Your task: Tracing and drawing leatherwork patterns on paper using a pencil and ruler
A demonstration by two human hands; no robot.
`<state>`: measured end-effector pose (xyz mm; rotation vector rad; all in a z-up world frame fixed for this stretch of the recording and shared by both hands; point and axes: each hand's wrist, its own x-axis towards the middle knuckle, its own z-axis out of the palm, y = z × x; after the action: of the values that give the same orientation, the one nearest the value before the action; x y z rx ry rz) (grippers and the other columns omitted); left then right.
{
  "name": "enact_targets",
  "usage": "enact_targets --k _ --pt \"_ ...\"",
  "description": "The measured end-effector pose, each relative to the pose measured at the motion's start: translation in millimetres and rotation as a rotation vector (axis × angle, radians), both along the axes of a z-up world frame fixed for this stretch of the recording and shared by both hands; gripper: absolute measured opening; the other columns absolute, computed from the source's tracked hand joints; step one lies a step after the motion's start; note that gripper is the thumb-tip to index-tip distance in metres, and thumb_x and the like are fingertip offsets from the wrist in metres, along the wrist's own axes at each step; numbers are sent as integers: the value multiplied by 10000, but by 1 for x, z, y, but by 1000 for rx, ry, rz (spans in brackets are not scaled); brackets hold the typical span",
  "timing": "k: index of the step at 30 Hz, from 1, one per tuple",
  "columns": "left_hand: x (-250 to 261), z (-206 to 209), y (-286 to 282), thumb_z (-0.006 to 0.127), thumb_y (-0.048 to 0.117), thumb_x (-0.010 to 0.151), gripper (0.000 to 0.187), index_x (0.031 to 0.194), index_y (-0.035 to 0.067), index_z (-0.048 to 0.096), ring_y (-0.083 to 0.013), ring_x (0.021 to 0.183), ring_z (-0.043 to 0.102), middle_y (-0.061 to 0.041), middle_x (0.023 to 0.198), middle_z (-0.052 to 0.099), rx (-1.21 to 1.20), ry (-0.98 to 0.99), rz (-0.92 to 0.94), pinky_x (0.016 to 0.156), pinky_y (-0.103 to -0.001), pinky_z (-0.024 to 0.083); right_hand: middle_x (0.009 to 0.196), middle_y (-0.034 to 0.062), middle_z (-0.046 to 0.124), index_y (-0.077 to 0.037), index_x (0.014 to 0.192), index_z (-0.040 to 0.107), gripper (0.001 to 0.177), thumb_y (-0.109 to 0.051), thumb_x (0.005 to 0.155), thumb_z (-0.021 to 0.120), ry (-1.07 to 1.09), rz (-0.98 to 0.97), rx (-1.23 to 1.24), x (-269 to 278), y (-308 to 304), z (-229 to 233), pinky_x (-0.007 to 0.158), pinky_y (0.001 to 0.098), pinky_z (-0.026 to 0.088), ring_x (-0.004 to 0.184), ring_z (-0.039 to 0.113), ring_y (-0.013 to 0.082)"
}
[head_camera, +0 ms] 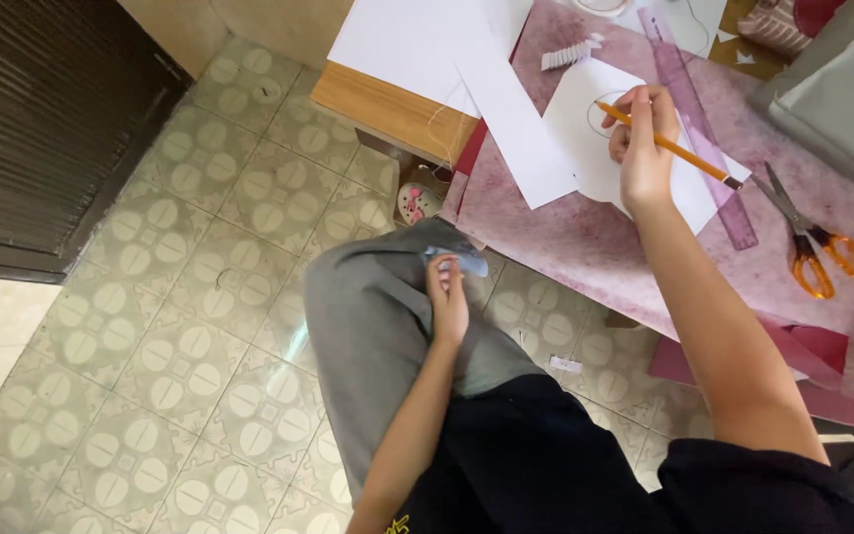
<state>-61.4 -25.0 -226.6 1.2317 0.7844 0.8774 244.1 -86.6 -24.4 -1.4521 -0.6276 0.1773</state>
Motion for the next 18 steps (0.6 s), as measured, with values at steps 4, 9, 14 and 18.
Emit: enact_targets --k 4,9,14,18 --pt "4 9 -2 578 316 1171 260 1322 109 621 -383 1089 702 -181 1263 654 114 80 -73 931 -470 561 851 134 616 -120 1134 564 323 -419 1213 468 59 8 -72 0 14 12 429 201 271 478 388 87" --pt "11 39 1 638 184 1113 136 1197 103 708 -342 1010 722 -127 1058 729 248 31 -80 938 -436 556 801 160 632 -138 1056 624 419 -529 1155 509 108 77 -45 28 59 42 409 197 275 459 461 119" --pt "24 118 18 634 185 1099 140 1154 91 722 -312 943 703 -109 1030 732 361 -10 30 883 -419 560 709 121 614 -155 1000 618 430 -543 1126 482 196 67 84 38 81 15 405 182 267 443 434 97" --pt "65 185 72 653 152 1090 118 1150 66 708 -359 984 672 -116 1086 692 702 -10 143 943 -447 531 675 81 524 -135 986 600 452 -537 1125 445 252 95 58 31 78 26 430 174 244 477 387 93"
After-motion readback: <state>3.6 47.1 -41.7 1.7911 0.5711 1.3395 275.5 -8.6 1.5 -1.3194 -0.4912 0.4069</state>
